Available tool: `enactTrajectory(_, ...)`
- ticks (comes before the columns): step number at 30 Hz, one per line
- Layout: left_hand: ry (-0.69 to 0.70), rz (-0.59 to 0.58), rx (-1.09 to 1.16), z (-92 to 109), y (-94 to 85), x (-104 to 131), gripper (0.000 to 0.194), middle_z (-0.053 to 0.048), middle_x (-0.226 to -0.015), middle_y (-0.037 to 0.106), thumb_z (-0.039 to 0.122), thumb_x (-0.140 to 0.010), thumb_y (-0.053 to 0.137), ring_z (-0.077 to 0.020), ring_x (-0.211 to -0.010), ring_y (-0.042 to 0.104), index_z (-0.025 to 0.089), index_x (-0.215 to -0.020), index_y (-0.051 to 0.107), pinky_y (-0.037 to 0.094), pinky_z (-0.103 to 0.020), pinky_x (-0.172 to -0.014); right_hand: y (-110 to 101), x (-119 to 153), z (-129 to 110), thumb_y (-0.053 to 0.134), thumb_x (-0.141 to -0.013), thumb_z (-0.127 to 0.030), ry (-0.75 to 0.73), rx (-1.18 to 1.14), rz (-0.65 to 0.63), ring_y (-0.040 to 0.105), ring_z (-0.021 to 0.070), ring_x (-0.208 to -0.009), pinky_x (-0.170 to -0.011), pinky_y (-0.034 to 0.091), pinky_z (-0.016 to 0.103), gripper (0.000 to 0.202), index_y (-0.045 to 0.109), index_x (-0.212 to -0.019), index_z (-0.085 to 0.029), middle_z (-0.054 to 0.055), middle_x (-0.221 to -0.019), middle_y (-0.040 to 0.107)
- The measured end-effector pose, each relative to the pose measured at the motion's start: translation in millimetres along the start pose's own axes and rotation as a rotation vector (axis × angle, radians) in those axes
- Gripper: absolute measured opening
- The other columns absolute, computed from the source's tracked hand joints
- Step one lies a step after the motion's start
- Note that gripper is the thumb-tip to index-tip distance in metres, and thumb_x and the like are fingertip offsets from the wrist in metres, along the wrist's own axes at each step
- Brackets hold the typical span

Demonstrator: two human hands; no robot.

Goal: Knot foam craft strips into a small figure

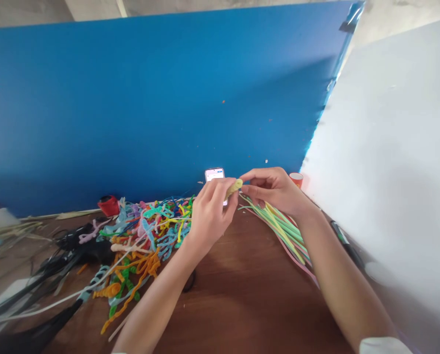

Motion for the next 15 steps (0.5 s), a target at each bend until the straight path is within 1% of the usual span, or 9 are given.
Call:
enactTrajectory(2, 0.085, 0.039, -0.098, -1.1, 1.8, 1.5, 0.022, -0.009, -0.105, 0.073, 0.02, -0.095, 0.056, -0.0209, -0.099, 0.067, 0.02, -0.117, 0.06, 0.051, -0.033, -0.087, 1.1, 0.2, -1.3, 0.076, -0.081, -0.043, 0.002, 0.012, 0.013, 0.049, 0.0081, -0.047, -0.043, 0.037, 0.021, 0.032, 0.074, -0.1, -0.017, -0.004, -0.054, 0.056)
enactTrajectory(4, 0.073, 0.052, -0.121, -1.8, 3.2, 2.3, 0.024, -0.01, -0.106, 0.075, 0.022, -0.096, 0.055, -0.0212, -0.098, 0.069, 0.019, -0.12, 0.062, 0.051, -0.033, -0.088, 2.5, 0.3, -2.2, 0.076, -0.082, -0.044, 0.024, 0.037, 0.025, 0.049, 0.0082, -0.047, -0.043, 0.037, 0.021, 0.033, 0.074, -0.1, -0.017, -0.004, -0.055, 0.056)
enactTrajectory(7, -0.071, 0.042, -0.03, -1.4, 2.9, 1.2, 0.022, -0.009, -0.102, 0.076, 0.025, -0.099, 0.051, -0.019, -0.095, 0.07, 0.02, -0.113, 0.067, 0.052, -0.03, -0.084, 3.5, -0.1, -3.3, 0.075, -0.082, -0.045, 0.041, 0.066, 0.033, 0.049, 0.0086, -0.05, -0.044, 0.036, 0.022, 0.033, 0.074, -0.099, -0.017, -0.003, -0.058, 0.057)
enactTrajectory(10, -0.239, 0.023, 0.115, 0.2, 0.8, -1.0, 0.019, -0.006, -0.095, 0.077, 0.028, -0.098, 0.054, -0.0155, -0.083, 0.07, 0.02, -0.105, 0.069, 0.052, -0.026, -0.075, 2.7, -1.0, -2.9, 0.073, -0.083, -0.045, 0.037, 0.075, 0.004, 0.051, 0.0094, -0.053, -0.047, 0.037, 0.023, 0.032, 0.074, -0.098, -0.017, -0.002, -0.061, 0.058)
enactTrajectory(12, -0.318, 0.012, 0.192, 1.3, -0.7, -2.3, 0.018, -0.005, -0.092, 0.077, 0.029, -0.097, 0.056, -0.0144, -0.077, 0.068, 0.019, -0.102, 0.07, 0.051, -0.026, -0.07, 1.4, -1.7, -1.4, 0.072, -0.084, -0.046, 0.033, 0.078, -0.02, 0.052, 0.0102, -0.055, -0.049, 0.039, 0.023, 0.033, 0.074, -0.099, -0.017, -0.002, -0.063, 0.059)
enactTrajectory(15, -0.414, -0.032, 0.332, 2.2, -2.1, -3.9, 0.019, -0.005, -0.09, 0.076, 0.031, -0.096, 0.057, -0.0153, -0.078, 0.069, 0.018, -0.101, 0.07, 0.051, -0.026, -0.07, -0.7, -2.2, 1.2, 0.073, -0.083, -0.046, 0.022, 0.095, -0.022, 0.053, 0.0111, -0.058, -0.053, 0.041, 0.025, 0.032, 0.074, -0.098, -0.017, 0.0, -0.067, 0.062)
Point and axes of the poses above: each hand's wrist, its own x-axis away from the middle knuckle, its own y-axis out of the palm, z = x × y, the point moved 2 cm from there along -x, towards the middle knuckle
